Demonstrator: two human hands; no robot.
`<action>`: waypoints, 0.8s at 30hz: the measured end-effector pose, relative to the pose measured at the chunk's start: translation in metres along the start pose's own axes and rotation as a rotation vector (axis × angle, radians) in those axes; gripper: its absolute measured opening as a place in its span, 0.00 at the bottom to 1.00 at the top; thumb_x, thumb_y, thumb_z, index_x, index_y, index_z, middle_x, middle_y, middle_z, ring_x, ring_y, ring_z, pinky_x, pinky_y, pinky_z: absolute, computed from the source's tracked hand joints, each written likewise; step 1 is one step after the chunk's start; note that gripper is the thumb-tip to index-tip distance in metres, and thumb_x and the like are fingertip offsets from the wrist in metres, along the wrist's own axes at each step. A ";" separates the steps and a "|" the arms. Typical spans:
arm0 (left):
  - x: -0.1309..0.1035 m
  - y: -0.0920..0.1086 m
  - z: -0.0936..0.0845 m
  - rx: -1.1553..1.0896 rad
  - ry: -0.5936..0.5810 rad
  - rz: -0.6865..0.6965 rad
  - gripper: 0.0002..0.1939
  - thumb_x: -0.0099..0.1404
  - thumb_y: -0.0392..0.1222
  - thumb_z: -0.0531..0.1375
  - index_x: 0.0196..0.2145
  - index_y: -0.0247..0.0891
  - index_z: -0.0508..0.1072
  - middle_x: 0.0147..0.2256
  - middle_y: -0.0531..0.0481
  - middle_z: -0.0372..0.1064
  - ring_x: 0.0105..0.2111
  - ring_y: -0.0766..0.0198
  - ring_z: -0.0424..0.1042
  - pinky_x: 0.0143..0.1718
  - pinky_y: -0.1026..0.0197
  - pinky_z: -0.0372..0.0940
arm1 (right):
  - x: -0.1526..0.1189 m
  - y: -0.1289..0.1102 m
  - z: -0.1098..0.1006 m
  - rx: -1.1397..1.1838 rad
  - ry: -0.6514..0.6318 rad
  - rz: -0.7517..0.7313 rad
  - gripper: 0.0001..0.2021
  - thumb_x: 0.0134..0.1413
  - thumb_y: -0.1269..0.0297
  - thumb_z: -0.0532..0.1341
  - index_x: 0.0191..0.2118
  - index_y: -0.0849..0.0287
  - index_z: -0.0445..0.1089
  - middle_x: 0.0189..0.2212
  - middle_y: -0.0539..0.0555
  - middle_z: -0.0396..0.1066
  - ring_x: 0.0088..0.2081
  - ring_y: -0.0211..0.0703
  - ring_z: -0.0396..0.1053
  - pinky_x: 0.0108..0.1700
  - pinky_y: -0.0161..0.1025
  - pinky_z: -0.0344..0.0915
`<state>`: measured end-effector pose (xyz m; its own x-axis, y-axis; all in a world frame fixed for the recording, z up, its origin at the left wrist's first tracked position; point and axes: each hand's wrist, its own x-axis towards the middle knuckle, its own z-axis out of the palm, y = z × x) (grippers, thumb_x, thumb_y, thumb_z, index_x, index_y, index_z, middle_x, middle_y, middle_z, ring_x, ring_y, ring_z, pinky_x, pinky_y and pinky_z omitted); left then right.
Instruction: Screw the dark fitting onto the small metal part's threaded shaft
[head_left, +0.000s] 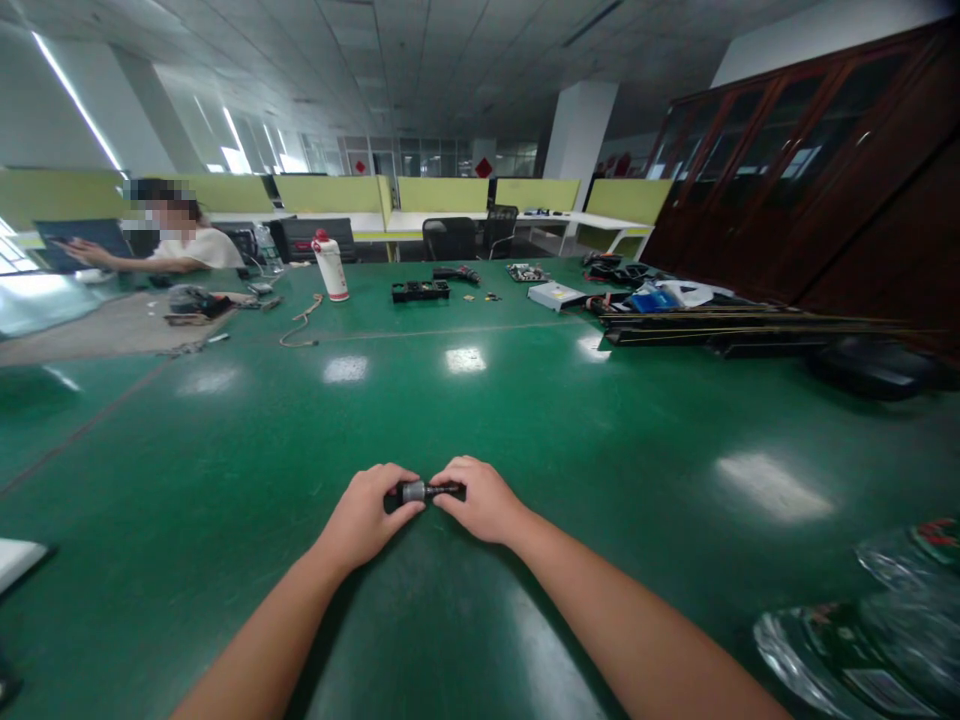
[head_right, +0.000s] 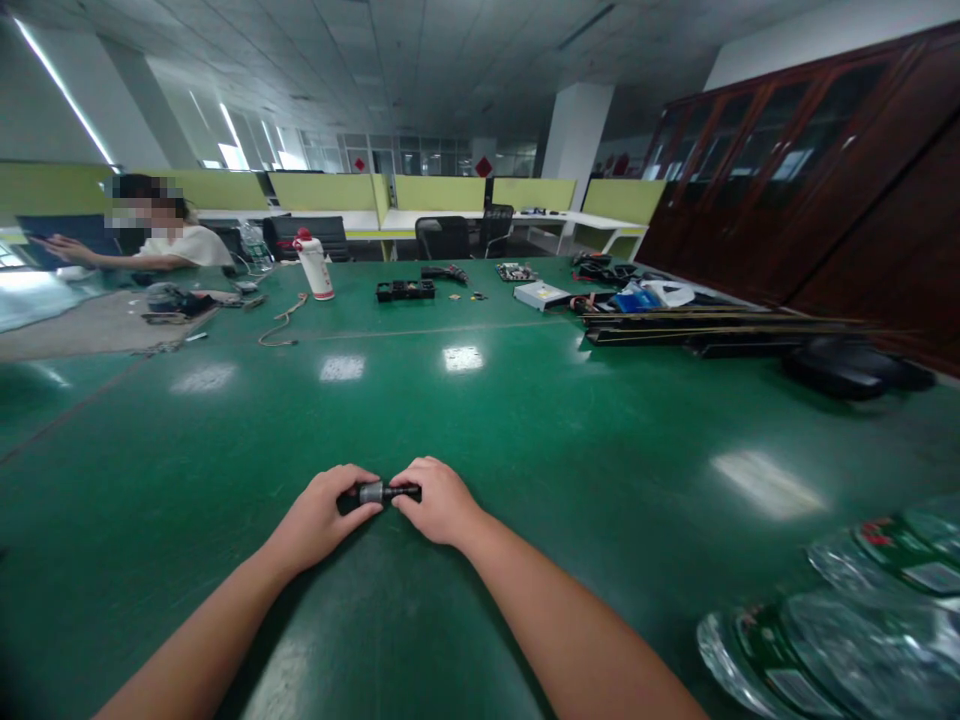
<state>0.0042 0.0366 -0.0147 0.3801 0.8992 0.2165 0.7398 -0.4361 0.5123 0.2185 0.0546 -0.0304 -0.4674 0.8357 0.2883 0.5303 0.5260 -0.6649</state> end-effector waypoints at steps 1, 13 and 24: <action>0.001 -0.001 0.000 -0.016 -0.005 -0.012 0.12 0.62 0.47 0.62 0.43 0.41 0.75 0.38 0.47 0.74 0.38 0.56 0.71 0.43 0.56 0.63 | 0.000 0.000 0.000 0.003 0.004 0.000 0.08 0.53 0.69 0.66 0.40 0.57 0.77 0.36 0.52 0.75 0.40 0.42 0.69 0.45 0.40 0.63; 0.005 0.002 -0.002 -0.080 -0.030 -0.032 0.11 0.64 0.47 0.62 0.42 0.41 0.75 0.37 0.48 0.71 0.36 0.59 0.69 0.39 0.59 0.62 | -0.003 -0.004 -0.001 -0.009 0.042 0.035 0.07 0.53 0.71 0.65 0.39 0.58 0.76 0.36 0.52 0.74 0.41 0.43 0.68 0.45 0.40 0.63; 0.006 0.003 -0.003 -0.058 -0.037 -0.085 0.11 0.64 0.47 0.62 0.43 0.41 0.75 0.35 0.49 0.70 0.35 0.59 0.68 0.39 0.57 0.61 | -0.002 0.000 -0.002 -0.002 0.074 0.067 0.08 0.52 0.72 0.64 0.38 0.57 0.76 0.34 0.52 0.74 0.40 0.43 0.68 0.44 0.40 0.64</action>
<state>0.0074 0.0406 -0.0097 0.3383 0.9306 0.1399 0.7371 -0.3545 0.5753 0.2212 0.0530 -0.0300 -0.3774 0.8783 0.2934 0.5599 0.4688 -0.6832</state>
